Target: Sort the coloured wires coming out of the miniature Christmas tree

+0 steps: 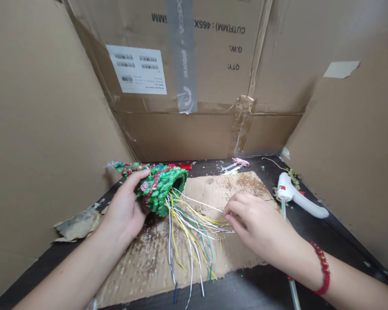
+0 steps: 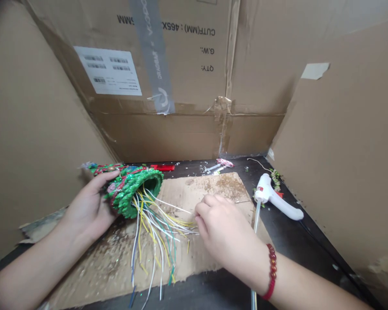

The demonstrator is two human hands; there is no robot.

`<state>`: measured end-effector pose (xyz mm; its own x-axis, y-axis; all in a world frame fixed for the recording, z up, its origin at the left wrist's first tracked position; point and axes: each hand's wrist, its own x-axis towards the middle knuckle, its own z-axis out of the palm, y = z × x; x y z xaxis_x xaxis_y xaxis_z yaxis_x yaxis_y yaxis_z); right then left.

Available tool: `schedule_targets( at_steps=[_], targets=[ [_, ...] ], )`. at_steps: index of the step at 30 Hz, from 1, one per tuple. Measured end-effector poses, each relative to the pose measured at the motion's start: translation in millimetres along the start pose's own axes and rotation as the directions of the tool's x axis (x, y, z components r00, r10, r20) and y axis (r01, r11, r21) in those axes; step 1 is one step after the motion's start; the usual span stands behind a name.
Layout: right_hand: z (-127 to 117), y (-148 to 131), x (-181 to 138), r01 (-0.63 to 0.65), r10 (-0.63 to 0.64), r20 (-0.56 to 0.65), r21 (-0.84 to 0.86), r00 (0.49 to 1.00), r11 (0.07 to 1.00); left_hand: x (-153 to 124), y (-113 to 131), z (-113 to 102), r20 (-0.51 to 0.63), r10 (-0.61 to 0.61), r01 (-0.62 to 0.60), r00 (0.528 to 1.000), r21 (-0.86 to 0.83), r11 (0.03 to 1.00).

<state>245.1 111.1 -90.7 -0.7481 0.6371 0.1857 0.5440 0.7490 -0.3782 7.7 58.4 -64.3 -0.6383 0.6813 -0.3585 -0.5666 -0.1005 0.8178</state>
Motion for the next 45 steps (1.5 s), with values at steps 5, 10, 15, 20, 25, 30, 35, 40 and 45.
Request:
schedule_targets(
  at_steps=[5,10,15,20,25,30,35,40,45],
  targets=[
    [-10,-1,0,-0.049,0.064,-0.059,0.234,0.996,0.971,0,0,0,0.009,0.0,0.0,1.0,-0.004,1.0],
    [-13,-4,-1,-0.062,0.129,-0.169,0.352,0.977,0.934,1,-1,0,0.003,0.011,-0.011,1.0,-0.01,1.0],
    [-13,-1,-1,0.08,-0.02,-0.298,0.192,0.955,0.978,2,-1,-1,0.004,0.009,-0.008,1.0,-0.01,1.0],
    [-11,3,0,0.155,-0.152,-0.184,-0.001,0.971,0.988,2,0,0,0.002,0.0,0.0,1.0,-0.008,1.0],
    [-4,6,1,0.223,-0.232,-0.05,-0.14,0.971,0.965,1,0,1,-0.004,-0.007,0.007,1.0,-0.008,1.0],
    [3,9,1,0.266,-0.27,0.004,-0.183,0.963,0.946,1,0,-1,0.004,-0.006,0.006,1.0,-0.001,1.0],
    [5,9,-1,0.284,-0.283,0.033,-0.204,0.959,0.937,1,0,0,0.004,-0.006,0.006,1.0,0.004,1.0],
    [4,11,-1,0.225,-0.227,0.02,-0.245,0.974,0.943,0,1,1,-0.012,-0.005,0.005,1.0,0.003,1.0],
    [0,13,3,0.098,-0.108,-0.016,-0.303,0.994,0.948,0,1,0,-0.001,0.003,-0.003,1.0,0.004,1.0]
  ],
)
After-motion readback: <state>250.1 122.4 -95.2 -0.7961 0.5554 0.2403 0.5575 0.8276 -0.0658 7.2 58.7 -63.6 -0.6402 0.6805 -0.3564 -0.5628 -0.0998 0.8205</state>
